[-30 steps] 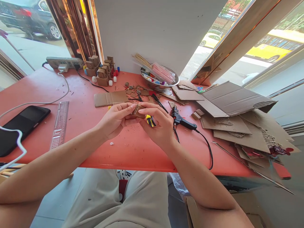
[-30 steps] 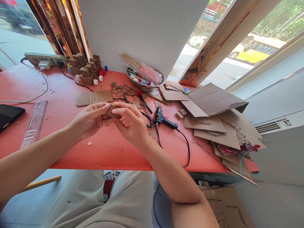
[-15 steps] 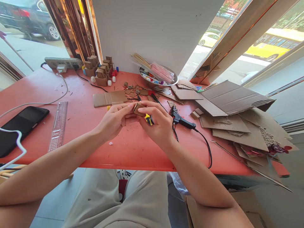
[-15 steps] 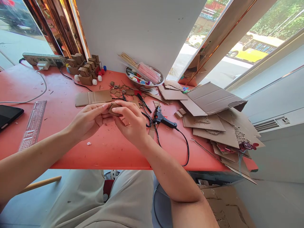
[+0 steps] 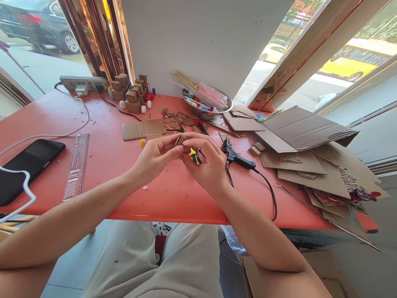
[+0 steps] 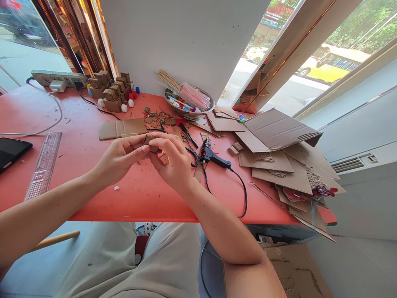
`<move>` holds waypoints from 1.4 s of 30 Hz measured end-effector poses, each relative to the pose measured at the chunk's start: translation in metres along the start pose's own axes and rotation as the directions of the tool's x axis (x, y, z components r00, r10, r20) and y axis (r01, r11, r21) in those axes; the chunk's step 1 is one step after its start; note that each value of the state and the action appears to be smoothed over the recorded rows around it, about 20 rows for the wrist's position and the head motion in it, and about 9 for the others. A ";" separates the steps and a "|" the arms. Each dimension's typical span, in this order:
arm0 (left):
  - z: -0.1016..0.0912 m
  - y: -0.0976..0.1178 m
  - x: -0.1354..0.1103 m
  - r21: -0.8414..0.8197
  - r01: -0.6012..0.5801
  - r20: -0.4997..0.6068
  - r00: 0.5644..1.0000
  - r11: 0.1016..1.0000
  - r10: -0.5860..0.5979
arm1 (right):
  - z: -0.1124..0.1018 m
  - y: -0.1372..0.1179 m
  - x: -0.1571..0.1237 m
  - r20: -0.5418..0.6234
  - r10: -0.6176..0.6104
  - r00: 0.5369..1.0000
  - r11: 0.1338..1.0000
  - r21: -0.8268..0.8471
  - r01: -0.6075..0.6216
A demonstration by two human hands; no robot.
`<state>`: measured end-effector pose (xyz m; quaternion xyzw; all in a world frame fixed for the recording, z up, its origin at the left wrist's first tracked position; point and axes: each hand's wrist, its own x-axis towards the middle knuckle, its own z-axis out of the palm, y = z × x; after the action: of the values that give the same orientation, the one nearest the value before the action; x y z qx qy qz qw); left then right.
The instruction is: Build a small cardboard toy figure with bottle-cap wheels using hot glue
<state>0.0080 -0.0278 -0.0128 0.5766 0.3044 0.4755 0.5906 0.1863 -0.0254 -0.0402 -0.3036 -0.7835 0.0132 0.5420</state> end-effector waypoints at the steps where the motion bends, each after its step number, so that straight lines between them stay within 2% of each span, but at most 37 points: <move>1: 0.000 0.000 0.000 0.017 -0.006 -0.005 1.000 1.000 0.006 | 0.000 -0.001 0.000 -0.009 -0.005 1.000 1.000 -0.013 0.005; 6: 0.001 0.000 -0.001 0.047 -0.021 -0.041 0.999 0.999 0.023 | 0.002 -0.001 0.000 -0.056 -0.051 0.997 0.999 -0.015 0.051; 11: -0.001 -0.002 0.000 0.034 -0.017 -0.111 0.994 0.999 0.021 | -0.001 0.005 0.002 0.031 -0.038 0.999 0.999 -0.014 0.039; 14: -0.003 -0.001 0.001 0.008 -0.002 -0.132 0.991 1.000 0.003 | -0.007 0.010 0.003 0.073 -0.039 0.997 0.996 0.080 0.033; 17: -0.005 0.002 0.002 0.005 0.009 -0.112 0.994 1.000 -0.008 | -0.015 0.015 0.005 0.100 -0.014 0.995 0.988 0.155 -0.002; 21: -0.008 0.003 0.003 0.027 0.040 -0.096 0.995 0.999 -0.037 | -0.022 0.019 0.008 0.148 0.020 0.989 0.989 0.141 -0.041; 28: -0.009 0.004 0.004 0.074 0.011 -0.027 1.000 0.997 -0.009 | -0.024 0.021 0.010 0.163 -0.020 0.986 0.993 0.122 0.000; 36: -0.008 0.005 0.004 0.109 0.012 -0.038 0.999 0.994 -0.008 | -0.029 0.022 0.013 0.243 -0.005 0.970 0.999 0.047 -0.006; 42: -0.012 0.002 0.004 0.138 -0.012 0.032 0.999 0.990 0.008 | -0.027 0.023 0.013 0.248 -0.034 0.968 0.999 0.023 0.029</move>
<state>-0.0016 -0.0194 -0.0117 0.6251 0.3243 0.4470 0.5516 0.2169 -0.0088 -0.0266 -0.2818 -0.8498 0.0499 0.4428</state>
